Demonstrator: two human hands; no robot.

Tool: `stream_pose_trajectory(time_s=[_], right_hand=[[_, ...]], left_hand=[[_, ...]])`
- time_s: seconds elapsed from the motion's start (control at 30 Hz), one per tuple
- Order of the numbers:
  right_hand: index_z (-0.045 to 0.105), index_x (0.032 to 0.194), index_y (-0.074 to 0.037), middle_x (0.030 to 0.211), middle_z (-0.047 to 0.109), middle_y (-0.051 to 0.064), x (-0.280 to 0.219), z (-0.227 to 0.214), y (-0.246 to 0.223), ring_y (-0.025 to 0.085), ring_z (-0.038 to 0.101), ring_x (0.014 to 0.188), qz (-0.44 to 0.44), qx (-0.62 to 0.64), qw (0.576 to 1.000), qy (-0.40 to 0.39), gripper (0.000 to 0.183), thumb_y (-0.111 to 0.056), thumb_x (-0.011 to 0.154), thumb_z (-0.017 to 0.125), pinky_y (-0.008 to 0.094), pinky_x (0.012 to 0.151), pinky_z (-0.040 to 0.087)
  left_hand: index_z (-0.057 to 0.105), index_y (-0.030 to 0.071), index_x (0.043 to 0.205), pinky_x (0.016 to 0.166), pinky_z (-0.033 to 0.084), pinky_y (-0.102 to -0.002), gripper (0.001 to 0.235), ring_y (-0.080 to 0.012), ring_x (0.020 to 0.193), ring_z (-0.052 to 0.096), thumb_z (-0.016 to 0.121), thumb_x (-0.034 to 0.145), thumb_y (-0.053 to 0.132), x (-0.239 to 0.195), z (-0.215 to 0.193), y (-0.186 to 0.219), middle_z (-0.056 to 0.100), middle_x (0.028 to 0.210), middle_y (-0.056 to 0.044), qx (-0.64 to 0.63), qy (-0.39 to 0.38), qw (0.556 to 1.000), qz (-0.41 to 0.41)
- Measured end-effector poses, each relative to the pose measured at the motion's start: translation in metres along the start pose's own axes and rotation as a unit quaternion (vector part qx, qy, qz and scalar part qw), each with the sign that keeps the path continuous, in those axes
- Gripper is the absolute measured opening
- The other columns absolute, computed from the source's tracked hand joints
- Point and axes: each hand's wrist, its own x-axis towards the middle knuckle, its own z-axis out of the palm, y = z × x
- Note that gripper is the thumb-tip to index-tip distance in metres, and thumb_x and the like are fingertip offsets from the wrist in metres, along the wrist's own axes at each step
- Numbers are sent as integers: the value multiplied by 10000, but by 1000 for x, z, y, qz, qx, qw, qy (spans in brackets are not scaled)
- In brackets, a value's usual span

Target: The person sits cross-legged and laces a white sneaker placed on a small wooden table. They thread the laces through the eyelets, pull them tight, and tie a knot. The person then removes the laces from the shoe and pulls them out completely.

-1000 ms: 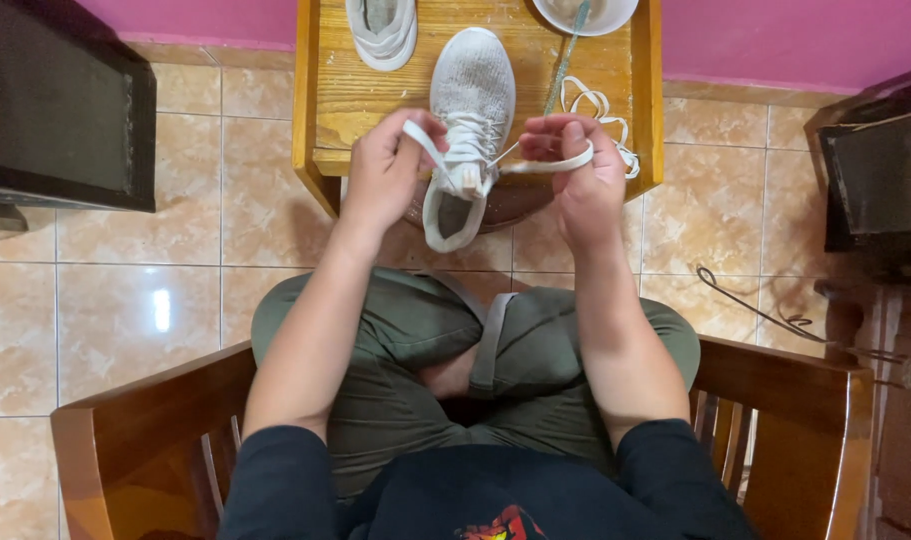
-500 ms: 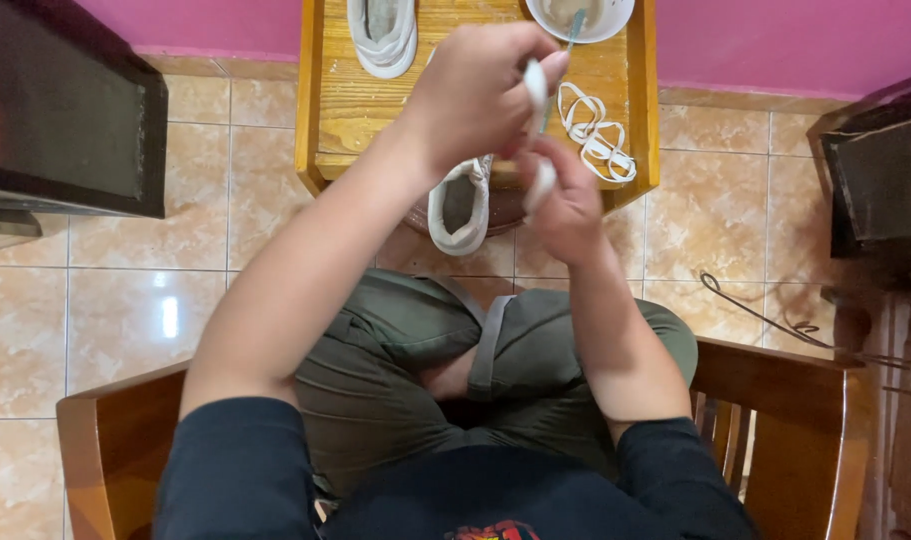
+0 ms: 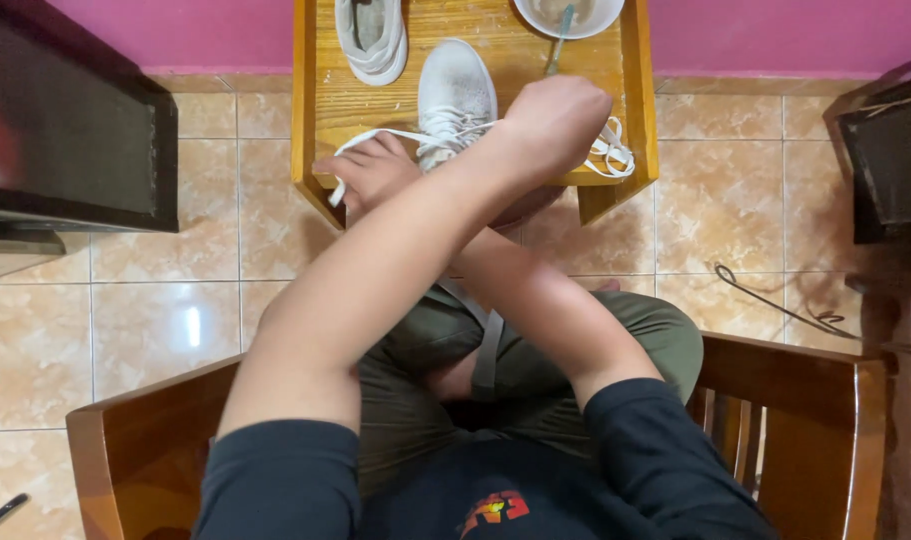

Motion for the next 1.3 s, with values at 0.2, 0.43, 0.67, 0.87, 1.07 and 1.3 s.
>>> stream_pose_trajectory(time_s=[0.2,0.43,0.67,0.87,1.07,1.3], right_hand=[[41,1628,-450,1414,564,190,-1,-57,-20,403,429,1350,159,-61,931,-322,867,-705,924,479,460,1085,233],[314,1566,-404,1532,412,-44,-47,-72,59,172,469,1323,-26,-378,911,-161,649,-595,964,459,455,929,463],[367,1551,-223,1570,402,70,-65,-94,51,273,377,1420,61,-234,963,-118,631,-414,984,564,497,1082,371],[409,1539,-78,1600,394,161,-70,-105,39,353,303,1498,134,-102,984,-62,620,-270,999,647,531,1205,297],[501,1426,-66,1505,453,186,-80,-96,36,381,428,1392,197,-31,979,51,490,-346,1033,587,531,1143,390],[619,1344,-114,1308,507,117,-111,-69,76,366,580,1212,204,8,957,206,553,-5,805,556,470,1081,473]], left_hand=[[709,107,1003,612,553,-492,224,-334,902,636,582,829,46,1,40,-27,668,969,-79,30,98,993,52],[705,63,1203,739,536,-478,452,-305,977,605,554,787,-33,-13,11,-42,648,1093,-76,-46,144,988,23],[636,130,1292,631,510,-507,459,-333,913,668,567,843,64,-39,0,-44,704,1028,-105,-67,229,970,46],[483,112,1431,981,492,-385,569,-247,1067,606,769,944,181,-139,11,-55,618,1120,-73,-221,366,904,-33],[366,55,1493,1025,463,-517,828,-427,1335,484,804,800,167,-192,96,-70,407,1484,-210,-234,261,917,-191],[472,180,1357,818,574,-581,561,-429,982,681,711,849,179,-176,139,-96,581,1099,-90,-224,305,889,-259]])
